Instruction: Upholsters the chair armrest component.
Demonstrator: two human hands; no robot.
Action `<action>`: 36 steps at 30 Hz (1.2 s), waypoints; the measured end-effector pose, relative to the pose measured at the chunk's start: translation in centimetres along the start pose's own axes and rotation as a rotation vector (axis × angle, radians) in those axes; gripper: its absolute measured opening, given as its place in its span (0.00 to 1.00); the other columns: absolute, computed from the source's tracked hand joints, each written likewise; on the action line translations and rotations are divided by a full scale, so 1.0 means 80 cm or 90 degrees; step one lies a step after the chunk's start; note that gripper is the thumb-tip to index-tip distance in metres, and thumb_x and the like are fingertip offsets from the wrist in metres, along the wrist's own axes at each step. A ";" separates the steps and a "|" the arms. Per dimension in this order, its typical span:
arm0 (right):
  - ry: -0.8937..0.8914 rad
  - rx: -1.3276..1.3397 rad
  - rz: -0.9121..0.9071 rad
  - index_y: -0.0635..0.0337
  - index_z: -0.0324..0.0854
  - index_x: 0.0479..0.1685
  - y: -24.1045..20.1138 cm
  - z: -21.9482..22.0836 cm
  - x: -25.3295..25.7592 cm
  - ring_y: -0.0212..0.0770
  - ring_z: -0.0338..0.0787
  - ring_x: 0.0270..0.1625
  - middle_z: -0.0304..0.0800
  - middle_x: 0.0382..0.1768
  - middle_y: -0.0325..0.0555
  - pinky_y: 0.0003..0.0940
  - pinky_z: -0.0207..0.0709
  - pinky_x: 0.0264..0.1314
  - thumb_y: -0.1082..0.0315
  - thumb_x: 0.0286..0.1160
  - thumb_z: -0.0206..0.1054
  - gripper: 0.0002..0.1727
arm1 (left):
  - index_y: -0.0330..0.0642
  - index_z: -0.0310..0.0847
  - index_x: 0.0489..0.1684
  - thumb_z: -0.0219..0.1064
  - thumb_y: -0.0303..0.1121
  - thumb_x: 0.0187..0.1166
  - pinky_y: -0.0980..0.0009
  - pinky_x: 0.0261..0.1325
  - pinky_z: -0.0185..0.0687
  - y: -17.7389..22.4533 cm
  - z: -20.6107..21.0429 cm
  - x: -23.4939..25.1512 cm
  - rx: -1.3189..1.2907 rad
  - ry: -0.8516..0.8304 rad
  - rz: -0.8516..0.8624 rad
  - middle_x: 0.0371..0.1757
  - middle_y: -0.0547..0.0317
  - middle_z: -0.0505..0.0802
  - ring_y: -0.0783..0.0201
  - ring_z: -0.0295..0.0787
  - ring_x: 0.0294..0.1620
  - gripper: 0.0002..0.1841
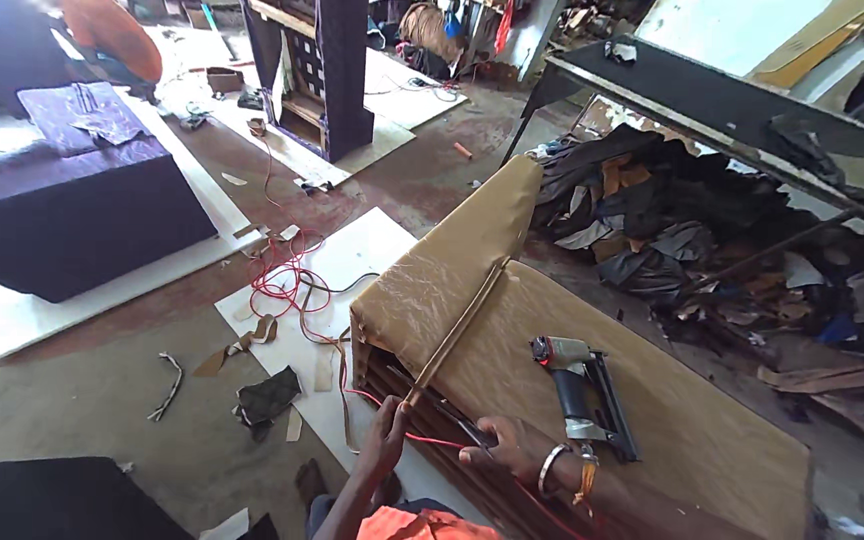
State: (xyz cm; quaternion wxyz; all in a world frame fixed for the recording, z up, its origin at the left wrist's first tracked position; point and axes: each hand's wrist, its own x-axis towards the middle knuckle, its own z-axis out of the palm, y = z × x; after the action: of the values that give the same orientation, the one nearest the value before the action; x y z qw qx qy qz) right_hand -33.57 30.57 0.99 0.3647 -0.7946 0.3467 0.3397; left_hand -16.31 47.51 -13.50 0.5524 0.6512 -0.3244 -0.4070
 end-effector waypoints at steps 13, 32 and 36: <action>0.629 0.267 0.172 0.64 0.81 0.61 0.172 0.001 -0.125 0.58 0.90 0.41 0.89 0.41 0.60 0.64 0.83 0.48 0.48 0.81 0.69 0.27 | 0.28 0.79 0.66 0.76 0.43 0.77 0.42 0.49 0.85 0.096 -0.159 0.028 0.410 0.406 0.059 0.45 0.35 0.91 0.42 0.89 0.41 0.28; 0.839 0.160 0.092 0.65 0.77 0.70 0.123 0.003 -0.016 0.63 0.85 0.67 0.84 0.64 0.64 0.62 0.78 0.71 0.45 0.70 0.77 0.37 | 0.61 0.90 0.58 0.74 0.61 0.71 0.52 0.57 0.88 0.165 -0.064 0.198 0.829 -0.477 0.415 0.49 0.60 0.91 0.58 0.90 0.52 0.23; 0.781 0.135 0.291 0.70 0.69 0.76 0.085 -0.030 0.033 0.69 0.87 0.62 0.79 0.65 0.71 0.63 0.84 0.57 0.47 0.73 0.76 0.41 | 0.55 0.90 0.58 0.75 0.57 0.72 0.51 0.62 0.85 0.164 -0.061 0.203 0.840 -0.492 0.483 0.60 0.57 0.91 0.54 0.89 0.60 0.23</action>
State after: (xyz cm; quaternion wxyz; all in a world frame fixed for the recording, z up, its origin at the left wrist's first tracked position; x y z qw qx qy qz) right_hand -36.95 24.49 -2.24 0.0964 -0.7100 0.6831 -0.1414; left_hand -4.16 33.22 -3.08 0.0093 0.5023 -0.8568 -0.1162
